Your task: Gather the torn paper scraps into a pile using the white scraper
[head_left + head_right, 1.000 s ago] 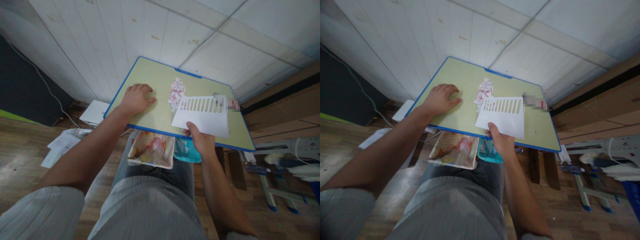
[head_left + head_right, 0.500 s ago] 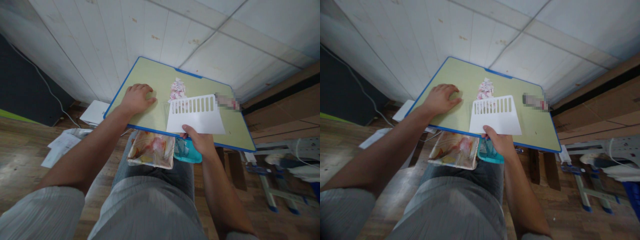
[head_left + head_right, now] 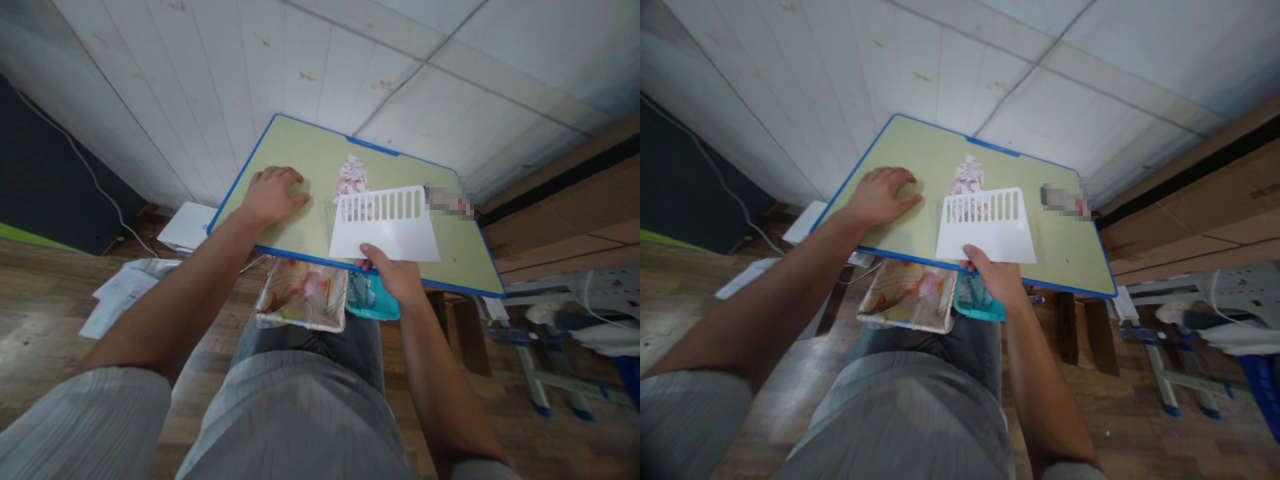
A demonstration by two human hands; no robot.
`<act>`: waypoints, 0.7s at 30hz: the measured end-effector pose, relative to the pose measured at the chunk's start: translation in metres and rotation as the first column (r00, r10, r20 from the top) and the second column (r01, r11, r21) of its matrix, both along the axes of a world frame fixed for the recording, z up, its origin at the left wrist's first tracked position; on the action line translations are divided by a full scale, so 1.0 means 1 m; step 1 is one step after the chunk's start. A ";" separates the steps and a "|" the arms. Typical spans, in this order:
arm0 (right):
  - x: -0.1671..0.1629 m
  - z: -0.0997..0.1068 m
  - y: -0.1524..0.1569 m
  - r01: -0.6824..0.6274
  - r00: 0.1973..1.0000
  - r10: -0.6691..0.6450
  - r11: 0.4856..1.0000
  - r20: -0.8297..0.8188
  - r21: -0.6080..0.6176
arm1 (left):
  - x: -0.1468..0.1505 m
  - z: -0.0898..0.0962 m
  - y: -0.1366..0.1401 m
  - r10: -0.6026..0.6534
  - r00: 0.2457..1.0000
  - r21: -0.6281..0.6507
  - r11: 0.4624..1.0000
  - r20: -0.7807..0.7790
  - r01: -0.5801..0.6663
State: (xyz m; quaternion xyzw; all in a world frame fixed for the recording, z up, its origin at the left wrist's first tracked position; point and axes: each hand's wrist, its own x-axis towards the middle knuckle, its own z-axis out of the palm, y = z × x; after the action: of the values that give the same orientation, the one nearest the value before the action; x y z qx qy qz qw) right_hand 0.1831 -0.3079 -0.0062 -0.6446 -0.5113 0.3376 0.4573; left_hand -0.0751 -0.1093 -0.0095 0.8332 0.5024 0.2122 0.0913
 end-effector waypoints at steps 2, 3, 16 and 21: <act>0.002 -0.001 0.001 -0.023 1.000 0.023 1.000 -0.009 0.006 | 0.000 0.000 0.001 0.010 1.000 0.004 1.000 0.011 -0.010; 0.003 -0.002 0.001 -0.031 0.999 0.031 0.999 -0.012 0.007 | 0.001 -0.001 0.001 0.012 1.000 0.008 1.000 0.017 -0.012; 0.000 0.009 0.006 -0.021 0.990 0.027 0.999 -0.135 0.049 | 0.006 0.000 0.003 0.028 1.000 0.027 0.999 0.008 -0.029; 0.006 -0.004 0.023 0.164 0.956 -0.123 0.977 -0.265 0.139 | 0.006 0.002 0.002 0.035 0.999 0.027 0.999 -0.015 -0.034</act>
State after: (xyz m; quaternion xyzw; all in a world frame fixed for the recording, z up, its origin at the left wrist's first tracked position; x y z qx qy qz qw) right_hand 0.1892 -0.2847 -0.0099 -0.5927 -0.4255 0.3416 0.5924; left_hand -0.0693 -0.1073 -0.0070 0.8272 0.5145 0.2139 0.0724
